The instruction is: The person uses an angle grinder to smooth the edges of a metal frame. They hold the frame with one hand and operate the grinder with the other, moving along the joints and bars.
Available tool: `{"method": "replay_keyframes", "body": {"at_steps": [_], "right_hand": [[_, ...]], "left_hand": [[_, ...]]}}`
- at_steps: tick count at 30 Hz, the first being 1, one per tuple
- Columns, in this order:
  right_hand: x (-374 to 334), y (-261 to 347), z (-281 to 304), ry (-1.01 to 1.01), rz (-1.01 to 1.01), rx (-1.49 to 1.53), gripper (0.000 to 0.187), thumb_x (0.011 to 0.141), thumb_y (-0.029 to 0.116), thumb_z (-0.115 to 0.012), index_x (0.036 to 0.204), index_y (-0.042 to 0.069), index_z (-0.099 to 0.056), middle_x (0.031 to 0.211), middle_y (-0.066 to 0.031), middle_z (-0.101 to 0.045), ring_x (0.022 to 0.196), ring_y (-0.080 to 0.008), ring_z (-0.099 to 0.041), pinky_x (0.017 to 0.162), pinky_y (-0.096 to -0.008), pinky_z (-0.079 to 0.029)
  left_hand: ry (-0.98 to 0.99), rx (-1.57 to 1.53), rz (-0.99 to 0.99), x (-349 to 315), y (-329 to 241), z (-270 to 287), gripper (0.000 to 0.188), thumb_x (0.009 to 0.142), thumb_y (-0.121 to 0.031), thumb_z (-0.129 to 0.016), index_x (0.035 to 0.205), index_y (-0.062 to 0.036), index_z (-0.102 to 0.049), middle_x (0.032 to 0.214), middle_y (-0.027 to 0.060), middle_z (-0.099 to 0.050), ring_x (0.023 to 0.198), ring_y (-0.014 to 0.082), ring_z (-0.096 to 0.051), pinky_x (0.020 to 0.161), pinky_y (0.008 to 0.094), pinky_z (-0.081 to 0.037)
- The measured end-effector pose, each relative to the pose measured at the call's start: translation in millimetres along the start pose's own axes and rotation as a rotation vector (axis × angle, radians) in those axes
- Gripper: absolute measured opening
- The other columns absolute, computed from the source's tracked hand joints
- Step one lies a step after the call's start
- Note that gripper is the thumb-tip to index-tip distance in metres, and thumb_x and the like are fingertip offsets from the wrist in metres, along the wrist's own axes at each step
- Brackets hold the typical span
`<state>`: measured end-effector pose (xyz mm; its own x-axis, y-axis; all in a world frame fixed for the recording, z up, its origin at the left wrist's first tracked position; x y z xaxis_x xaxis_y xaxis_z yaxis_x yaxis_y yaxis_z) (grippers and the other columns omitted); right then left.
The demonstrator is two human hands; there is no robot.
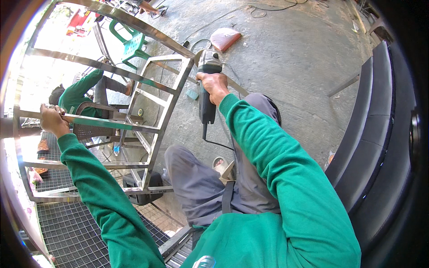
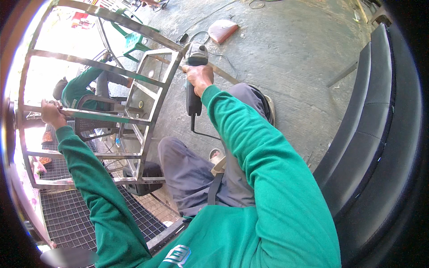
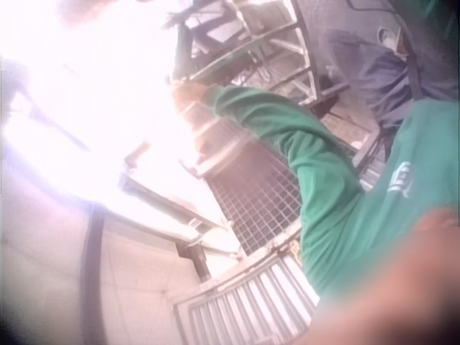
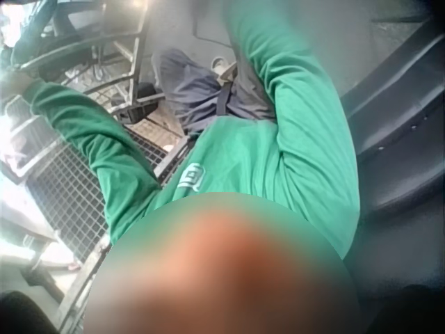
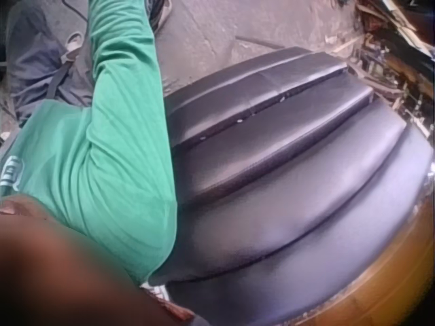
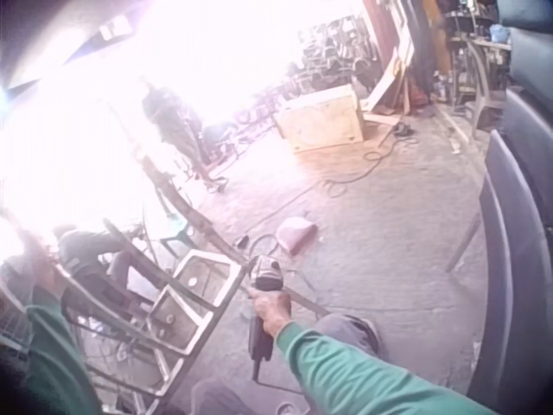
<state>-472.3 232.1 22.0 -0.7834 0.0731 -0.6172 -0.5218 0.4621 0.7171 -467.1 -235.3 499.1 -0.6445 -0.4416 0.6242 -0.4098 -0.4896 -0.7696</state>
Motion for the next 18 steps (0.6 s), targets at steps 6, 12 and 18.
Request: {"method": "replay_keyframes", "body": {"at_steps": [6,12,18], "right_hand": [[-3.4,-1.5,3.0,-0.015,-0.011,-0.05,0.042,0.068,0.02,-0.086,0.095,-0.008,-0.069,0.091,-0.0186,-0.07,0.071,-0.0287,-0.068,0.065,-0.0478,-0.056],[1.9,0.0,4.0,-0.024,0.012,-0.131,0.036,0.068,0.024,-0.084,0.089,-0.003,-0.073,0.089,-0.0173,-0.074,0.075,-0.0268,-0.071,0.07,-0.0406,-0.057],[0.0,-1.2,5.7,-0.02,0.016,-0.1,0.037,0.067,0.019,-0.087,0.09,-0.005,-0.07,0.087,-0.0159,-0.069,0.066,-0.0252,-0.063,0.06,-0.0453,-0.054]], "left_hand": [[-0.044,0.028,0.05,-12.6,-7.9,-6.1,0.012,0.105,-0.012,-0.049,0.104,-0.0008,-0.052,0.068,0.0038,-0.045,0.046,0.0136,-0.045,0.041,0.0294,-0.039],[-0.072,0.019,0.055,-16.9,-12.7,-10.3,0.014,0.104,-0.011,-0.049,0.102,0.002,-0.051,0.067,0.0047,-0.045,0.046,0.0143,-0.044,0.041,0.03,-0.038],[-0.07,0.047,0.042,-13.5,-12.4,-8.3,0.013,0.103,-0.006,-0.049,0.108,0.0047,-0.053,0.067,0.0053,-0.046,0.046,0.0144,-0.044,0.042,0.0301,-0.038]]}}
Point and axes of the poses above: each hand's wrist, its own x-axis towards the middle knuckle, its own z-axis out of the back of the hand, y = z × x, the point moved 10 cm from there along x, towards the middle knuckle
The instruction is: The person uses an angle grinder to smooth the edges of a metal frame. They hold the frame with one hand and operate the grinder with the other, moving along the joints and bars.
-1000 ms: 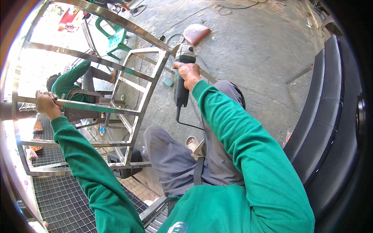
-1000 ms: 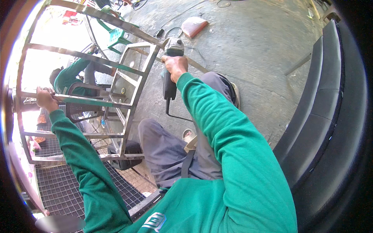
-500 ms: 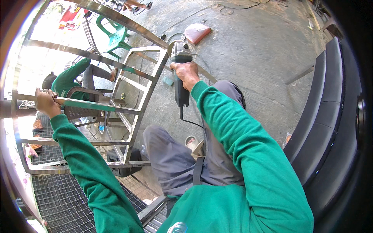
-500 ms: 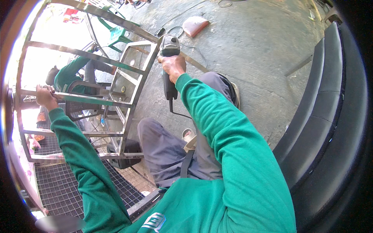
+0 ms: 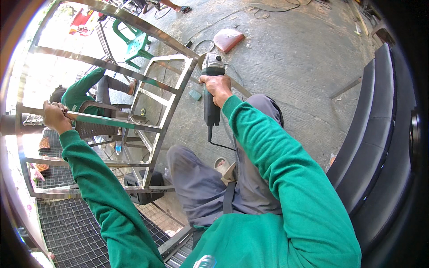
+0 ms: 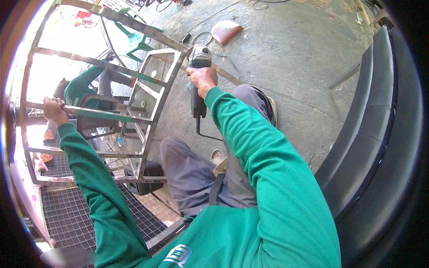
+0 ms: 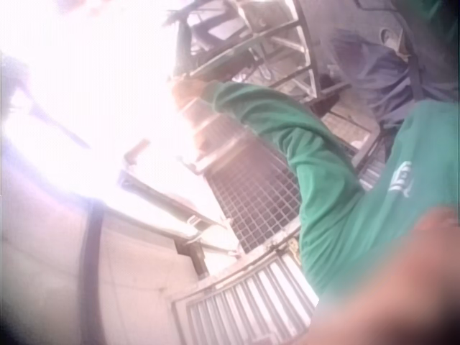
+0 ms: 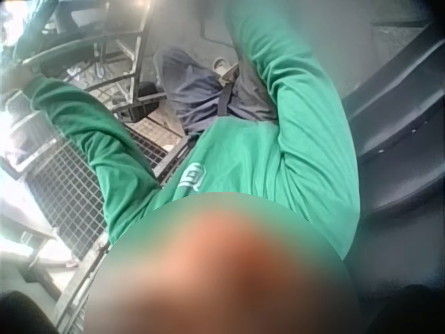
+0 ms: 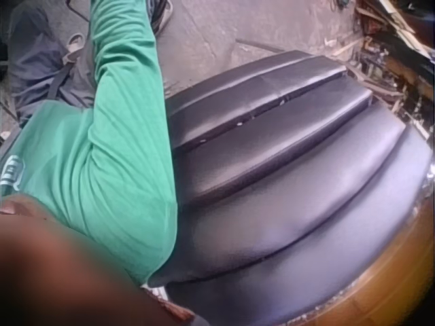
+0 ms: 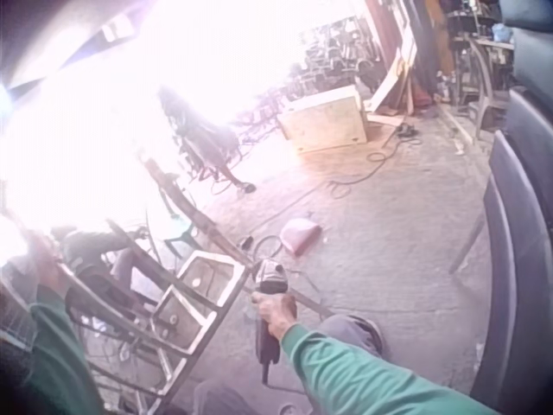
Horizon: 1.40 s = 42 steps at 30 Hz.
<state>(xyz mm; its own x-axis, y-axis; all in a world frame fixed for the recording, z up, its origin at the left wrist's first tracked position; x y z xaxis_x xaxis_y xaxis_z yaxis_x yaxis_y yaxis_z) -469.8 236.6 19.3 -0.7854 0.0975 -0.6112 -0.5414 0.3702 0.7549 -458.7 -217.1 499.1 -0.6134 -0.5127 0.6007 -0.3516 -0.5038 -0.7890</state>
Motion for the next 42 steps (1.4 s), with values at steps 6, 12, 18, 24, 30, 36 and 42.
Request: {"method": "replay_keyframes", "body": {"at_steps": [6,12,18,24,30,36,42], "right_hand": [[-6.0,1.2,-1.5,0.019,0.032,-0.087,0.039,0.066,0.022,-0.087,0.09,-0.005,-0.071,0.089,-0.0159,-0.071,0.071,-0.0254,-0.066,0.066,-0.0431,-0.055],[-5.3,-2.1,3.7,-0.005,0.005,-0.107,0.043,0.068,0.027,-0.087,0.093,-0.005,-0.074,0.094,-0.0189,-0.074,0.079,-0.0281,-0.072,0.073,-0.041,-0.057],[-6.6,0.3,1.3,0.041,0.031,-0.18,0.045,0.068,0.029,-0.086,0.095,-0.005,-0.073,0.097,-0.0194,-0.074,0.082,-0.0294,-0.073,0.074,-0.0409,-0.058],[-6.3,4.1,3.2,0.035,0.013,-0.167,0.045,0.068,0.028,-0.086,0.095,-0.004,-0.072,0.096,-0.0189,-0.074,0.081,-0.0295,-0.072,0.074,-0.0407,-0.058],[-11.5,1.8,4.7,0.042,0.002,-0.178,0.045,0.068,0.027,-0.086,0.096,-0.005,-0.072,0.096,-0.0193,-0.074,0.081,-0.029,-0.072,0.074,-0.041,-0.058],[-12.1,6.7,4.0,0.045,0.044,-0.196,0.047,0.068,0.027,-0.087,0.097,-0.005,-0.072,0.097,-0.02,-0.074,0.081,-0.0286,-0.072,0.074,-0.0405,-0.058],[-5.5,1.5,10.5,0.035,-0.017,-0.16,0.049,0.067,0.028,-0.087,0.098,-0.006,-0.072,0.098,-0.0206,-0.074,0.084,-0.0289,-0.072,0.074,-0.0401,-0.058]], "left_hand": [[-0.058,0.022,0.024,-12.0,-6.9,-2.7,0.035,0.103,-0.006,-0.049,0.133,0.0105,-0.05,0.07,0.0061,-0.048,0.047,0.0144,-0.045,0.042,0.0298,-0.038],[-0.056,0.001,0.01,-12.1,-9.8,-6.4,0.039,0.102,-0.005,-0.05,0.138,0.0107,-0.048,0.071,0.0066,-0.049,0.047,0.0146,-0.045,0.043,0.0294,-0.038],[-0.01,-0.038,-0.039,-5.5,-8.7,-4.1,0.039,0.101,-0.003,-0.05,0.137,0.0121,-0.048,0.07,0.0069,-0.048,0.047,0.0147,-0.045,0.043,0.0293,-0.038],[-0.012,-0.04,-0.03,-9.4,-14.3,-11.2,0.037,0.102,-0.003,-0.049,0.135,0.0123,-0.048,0.069,0.0072,-0.049,0.047,0.015,-0.045,0.042,0.0293,-0.038],[-0.017,-0.039,-0.033,-10.4,-13.7,-8.5,0.036,0.101,-0.002,-0.049,0.135,0.0121,-0.049,0.069,0.0069,-0.048,0.047,0.0151,-0.045,0.042,0.0294,-0.039],[0.014,-0.078,-0.044,-6.6,-11.8,-10.3,0.04,0.101,-0.001,-0.049,0.139,0.011,-0.047,0.069,0.0068,-0.048,0.048,0.0151,-0.046,0.043,0.0283,-0.04],[0.022,-0.019,-0.02,-0.9,-8.8,-14.2,0.042,0.1,0.002,-0.048,0.141,0.0104,-0.046,0.074,0.0076,-0.051,0.05,0.0146,-0.047,0.045,0.0276,-0.041]]}}
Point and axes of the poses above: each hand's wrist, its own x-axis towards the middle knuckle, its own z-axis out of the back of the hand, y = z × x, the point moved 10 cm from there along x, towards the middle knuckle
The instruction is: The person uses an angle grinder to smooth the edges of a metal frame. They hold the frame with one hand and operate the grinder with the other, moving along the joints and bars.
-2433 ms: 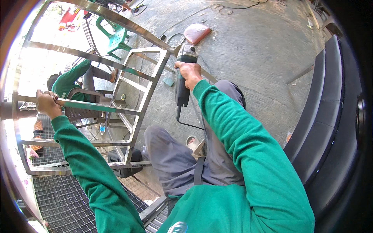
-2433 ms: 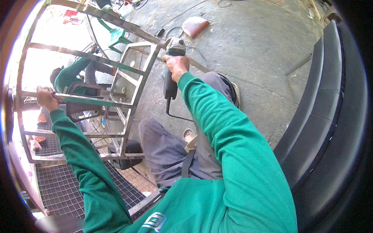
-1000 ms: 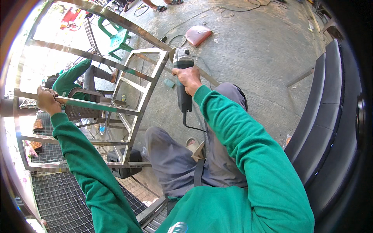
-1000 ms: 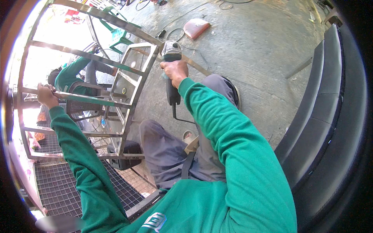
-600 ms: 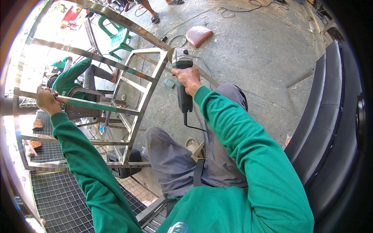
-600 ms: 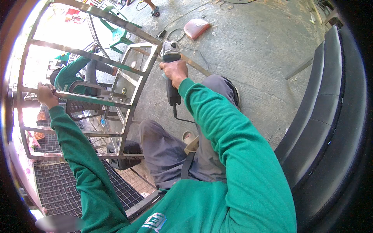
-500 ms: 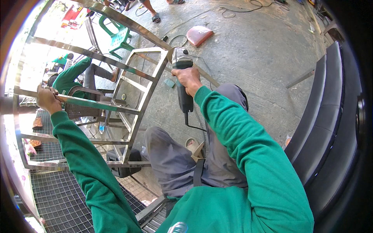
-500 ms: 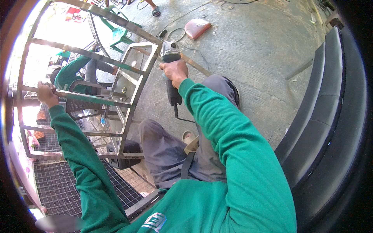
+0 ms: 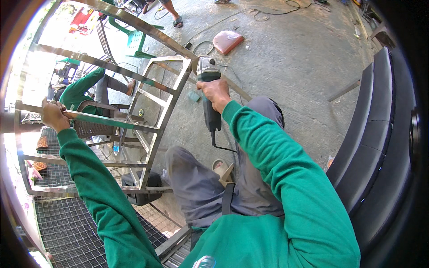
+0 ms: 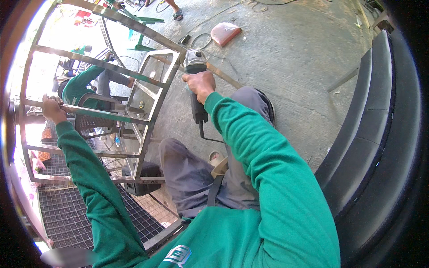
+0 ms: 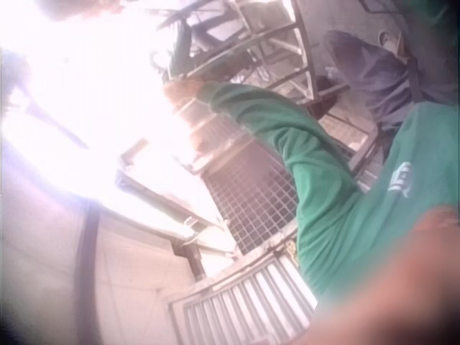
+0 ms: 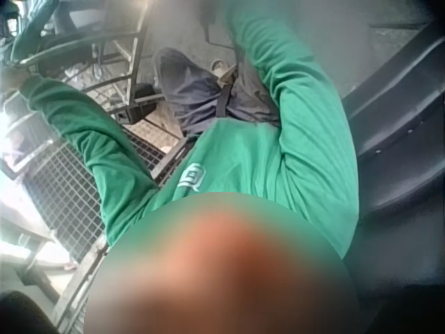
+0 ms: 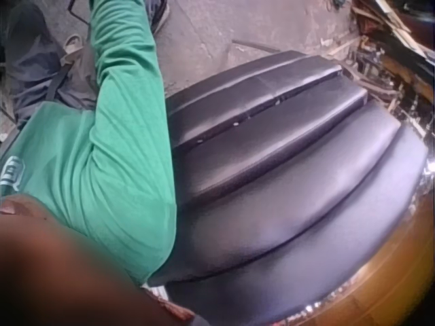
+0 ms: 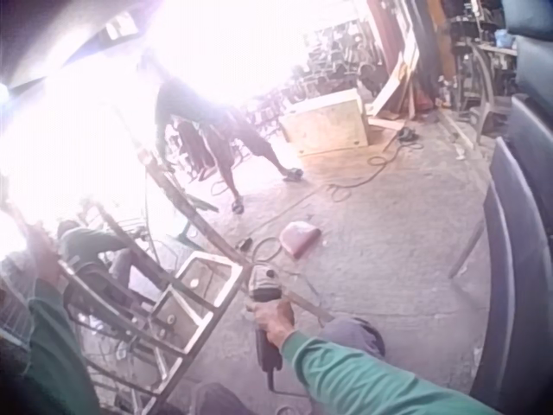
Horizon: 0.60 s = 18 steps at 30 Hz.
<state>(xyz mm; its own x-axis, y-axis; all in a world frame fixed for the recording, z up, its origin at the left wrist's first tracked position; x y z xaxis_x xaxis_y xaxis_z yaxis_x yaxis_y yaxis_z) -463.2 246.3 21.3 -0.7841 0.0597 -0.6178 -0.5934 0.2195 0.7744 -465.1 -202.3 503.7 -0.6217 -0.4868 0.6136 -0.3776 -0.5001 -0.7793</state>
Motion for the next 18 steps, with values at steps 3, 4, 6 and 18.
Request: {"method": "replay_keyframes", "body": {"at_steps": [3,4,6,18], "right_hand": [[-0.3,2.9,-3.0,0.003,0.037,-0.041,0.047,0.067,0.027,-0.087,0.097,-0.006,-0.072,0.097,-0.0204,-0.073,0.083,-0.0289,-0.071,0.072,-0.0408,-0.057],[-1.1,2.8,-4.9,0.019,0.04,-0.04,0.046,0.067,0.026,-0.087,0.097,-0.006,-0.072,0.096,-0.0202,-0.073,0.082,-0.0289,-0.071,0.072,-0.0411,-0.056],[-2.1,3.6,-6.6,0.033,0.035,0.0,0.043,0.067,0.025,-0.087,0.095,-0.006,-0.072,0.094,-0.0194,-0.073,0.08,-0.0286,-0.07,0.07,-0.0418,-0.056],[-11.2,16.0,10.8,0.055,0.009,0.311,0.032,0.068,0.018,-0.084,0.084,-0.004,-0.067,0.082,-0.0145,-0.064,0.062,-0.027,-0.06,0.057,-0.0509,-0.051]], "left_hand": [[0.032,-0.042,-0.035,2.7,-0.3,0.1,0.04,0.099,0.003,-0.047,0.138,0.01,-0.048,0.077,0.0079,-0.051,0.05,0.0141,-0.048,0.045,0.0275,-0.041],[-0.009,-0.027,-0.017,2.9,2.5,5.3,0.039,0.099,0.003,-0.047,0.137,0.0099,-0.049,0.077,0.008,-0.052,0.05,0.0138,-0.048,0.045,0.0275,-0.042],[-0.024,0.022,-0.044,2.2,1.0,7.0,0.037,0.098,0.004,-0.047,0.134,0.0098,-0.052,0.076,0.0072,-0.051,0.049,0.0133,-0.048,0.043,0.0272,-0.041],[-0.093,0.046,0.028,-4.1,-1.2,7.6,0.032,0.098,0.001,-0.05,0.128,0.0118,-0.053,0.073,0.0068,-0.05,0.048,0.0132,-0.046,0.041,0.028,-0.037]]}}
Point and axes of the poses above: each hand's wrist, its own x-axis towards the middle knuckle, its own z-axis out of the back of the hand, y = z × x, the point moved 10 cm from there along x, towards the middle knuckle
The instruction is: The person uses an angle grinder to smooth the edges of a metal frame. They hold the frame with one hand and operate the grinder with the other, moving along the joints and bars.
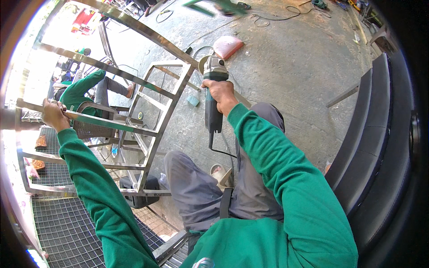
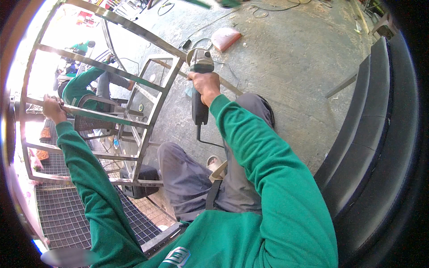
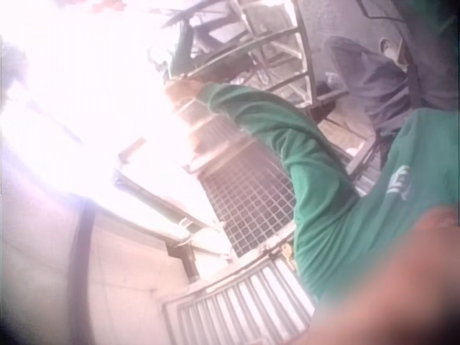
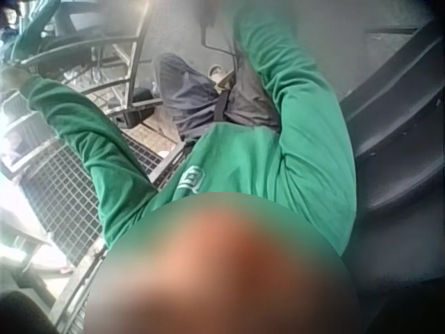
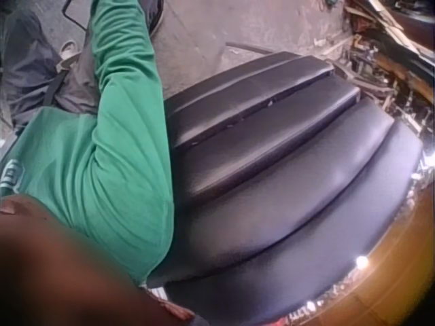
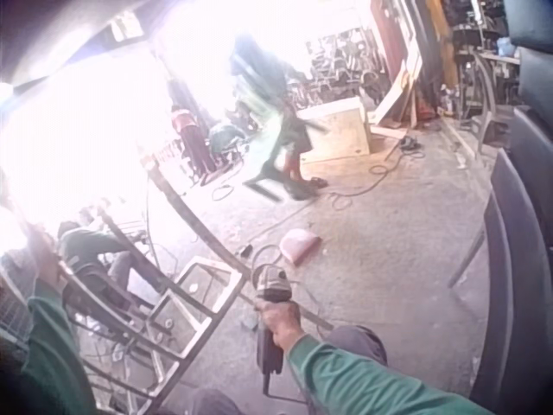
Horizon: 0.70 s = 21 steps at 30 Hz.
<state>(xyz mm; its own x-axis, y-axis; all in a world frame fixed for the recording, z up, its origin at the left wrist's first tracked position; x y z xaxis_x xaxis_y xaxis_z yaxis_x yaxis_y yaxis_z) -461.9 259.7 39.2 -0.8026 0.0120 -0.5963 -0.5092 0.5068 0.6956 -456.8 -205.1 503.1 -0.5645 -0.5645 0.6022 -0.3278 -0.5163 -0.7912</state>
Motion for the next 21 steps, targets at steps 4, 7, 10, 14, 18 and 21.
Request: {"method": "replay_keyframes", "body": {"at_steps": [4,7,10,14,18,21], "right_hand": [[1.8,3.2,5.0,0.006,-0.054,-0.009,0.035,0.068,0.019,-0.083,0.089,-0.005,-0.067,0.085,-0.0159,-0.064,0.064,-0.0287,-0.062,0.059,-0.0519,-0.053],[5.1,2.6,5.5,-0.01,-0.068,-0.028,0.039,0.069,0.019,-0.083,0.094,-0.005,-0.066,0.086,-0.0162,-0.064,0.065,-0.0297,-0.063,0.06,-0.0521,-0.054],[8.5,-0.7,1.7,-0.001,-0.086,-0.01,0.041,0.068,0.019,-0.083,0.096,-0.005,-0.065,0.087,-0.0163,-0.064,0.066,-0.03,-0.063,0.061,-0.0521,-0.054],[9.4,-2.7,-2.8,0.011,-0.091,0.028,0.041,0.068,0.019,-0.083,0.096,-0.006,-0.065,0.088,-0.0166,-0.065,0.067,-0.0296,-0.064,0.061,-0.0517,-0.055],[7.1,-1.4,-7.1,0.015,-0.097,0.022,0.041,0.069,0.02,-0.083,0.095,-0.006,-0.066,0.09,-0.016,-0.065,0.068,-0.0288,-0.064,0.062,-0.051,-0.055],[5.5,3.7,-9.0,0.007,-0.079,-0.006,0.039,0.069,0.021,-0.084,0.093,-0.006,-0.068,0.089,-0.016,-0.067,0.069,-0.0279,-0.065,0.063,-0.0486,-0.055]], "left_hand": [[0.024,0.01,-0.019,-3.4,-4.5,-4.4,0.032,0.098,0.002,-0.049,0.129,0.0117,-0.053,0.073,0.0068,-0.049,0.049,0.0133,-0.046,0.041,0.0281,-0.037],[0.034,0.025,-0.014,-6.2,-6.3,-5.8,0.034,0.097,0.003,-0.049,0.13,0.0114,-0.052,0.074,0.0064,-0.049,0.049,0.0133,-0.046,0.041,0.0282,-0.038],[0.037,0.013,0.005,-6.8,-6.6,-5.9,0.036,0.097,0.003,-0.049,0.132,0.0116,-0.051,0.074,0.0059,-0.048,0.049,0.0134,-0.046,0.041,0.0281,-0.037],[0.057,0.019,-0.023,-10.7,-9.0,-5.9,0.037,0.098,0.003,-0.049,0.134,0.012,-0.049,0.074,0.0056,-0.047,0.049,0.0133,-0.045,0.041,0.0275,-0.037],[0.112,-0.108,-0.058,-21.1,-11.8,-9.6,0.036,0.101,-0.001,-0.05,0.135,0.0114,-0.05,0.073,0.005,-0.047,0.048,0.0127,-0.045,0.04,0.0268,-0.038],[0.087,-0.001,-0.067,-23.4,-11.9,-5.9,0.036,0.104,-0.007,-0.05,0.136,0.0102,-0.049,0.072,0.0041,-0.046,0.047,0.0117,-0.045,0.04,0.0265,-0.039]]}}
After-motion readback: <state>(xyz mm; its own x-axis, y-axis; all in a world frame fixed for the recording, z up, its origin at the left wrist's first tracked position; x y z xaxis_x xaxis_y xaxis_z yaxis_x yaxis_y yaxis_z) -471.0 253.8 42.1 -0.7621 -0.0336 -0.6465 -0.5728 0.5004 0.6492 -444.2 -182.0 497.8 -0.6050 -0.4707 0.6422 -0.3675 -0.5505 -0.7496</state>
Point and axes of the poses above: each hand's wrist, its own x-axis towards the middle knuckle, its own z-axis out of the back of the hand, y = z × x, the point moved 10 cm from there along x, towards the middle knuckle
